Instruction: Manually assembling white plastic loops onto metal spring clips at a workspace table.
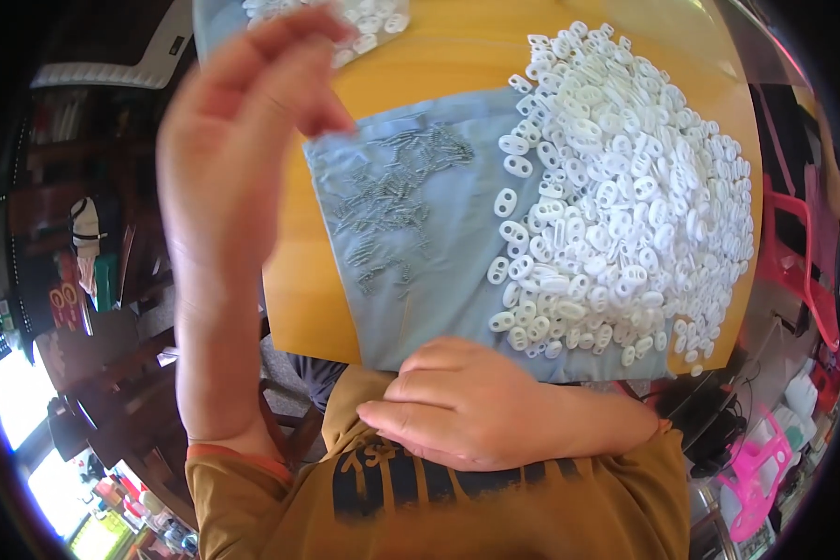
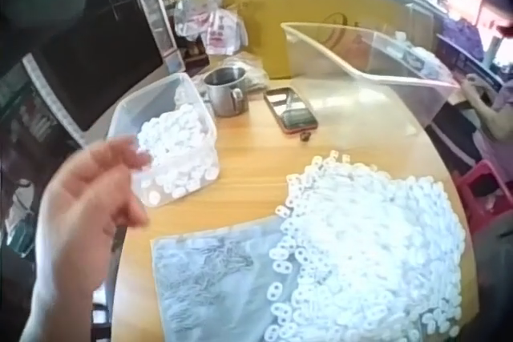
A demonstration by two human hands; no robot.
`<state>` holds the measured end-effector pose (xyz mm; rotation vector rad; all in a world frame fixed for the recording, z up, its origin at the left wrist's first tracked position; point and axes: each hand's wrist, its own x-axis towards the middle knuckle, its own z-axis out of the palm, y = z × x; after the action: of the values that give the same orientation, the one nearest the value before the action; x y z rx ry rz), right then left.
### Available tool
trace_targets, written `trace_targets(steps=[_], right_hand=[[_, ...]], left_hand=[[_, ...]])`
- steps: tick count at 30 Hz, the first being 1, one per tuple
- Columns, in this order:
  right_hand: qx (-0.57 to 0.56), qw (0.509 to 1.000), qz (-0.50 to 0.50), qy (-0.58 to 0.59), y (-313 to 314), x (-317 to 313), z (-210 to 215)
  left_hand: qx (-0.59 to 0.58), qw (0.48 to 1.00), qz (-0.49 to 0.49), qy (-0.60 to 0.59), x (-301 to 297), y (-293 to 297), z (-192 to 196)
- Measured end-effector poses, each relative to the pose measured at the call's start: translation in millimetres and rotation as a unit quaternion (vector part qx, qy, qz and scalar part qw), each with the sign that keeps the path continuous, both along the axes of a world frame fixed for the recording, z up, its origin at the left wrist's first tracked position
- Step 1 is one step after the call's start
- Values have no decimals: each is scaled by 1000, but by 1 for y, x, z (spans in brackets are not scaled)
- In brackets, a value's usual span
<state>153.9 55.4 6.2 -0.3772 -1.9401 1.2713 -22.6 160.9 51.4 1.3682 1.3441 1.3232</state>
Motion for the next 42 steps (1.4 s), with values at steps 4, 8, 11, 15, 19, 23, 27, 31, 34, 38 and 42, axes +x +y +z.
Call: trace_targets(steps=[4, 8, 11, 15, 19, 23, 27, 31, 34, 38, 42], right_hand=[[-3, 999, 44, -22, 1, 1, -3], [20, 997, 62, -35, -5, -5, -6], [15, 997, 68, -37, -4, -6, -8], [1, 997, 64, -41, -2, -3, -9], [0, 998, 49, -47, 0, -2, -10], [3, 998, 51, -47, 3, -3, -6], [-15, 1000, 7, -22, 10, 5, -3], [-35, 989, -142, 34, 24, 18, 9], [-117, 969, -210, -52, 26, 19, 9], [-151, 972, -171, -53, 24, -1, 8], [-122, 975, -158, -95, 16, -10, 8]], left_hand=[[-127, 980, -145, 60, 37, -23, -32], [51, 950, -211, 222, 55, -17, -56], [94, 926, -220, 293, 69, -13, -61], [76, 894, -247, 367, 80, -7, -64], [101, 877, -248, 399, 81, -7, -64], [123, 901, -230, 348, 69, -13, -63], [46, 950, -207, 228, 49, -39, -44], [-249, 948, -99, -173, 22, -74, -25], [-337, 893, -98, -280, 5, -90, -27], [-321, 873, -119, -348, -4, -113, -40], [-282, 886, -108, -351, -8, -127, -41]])
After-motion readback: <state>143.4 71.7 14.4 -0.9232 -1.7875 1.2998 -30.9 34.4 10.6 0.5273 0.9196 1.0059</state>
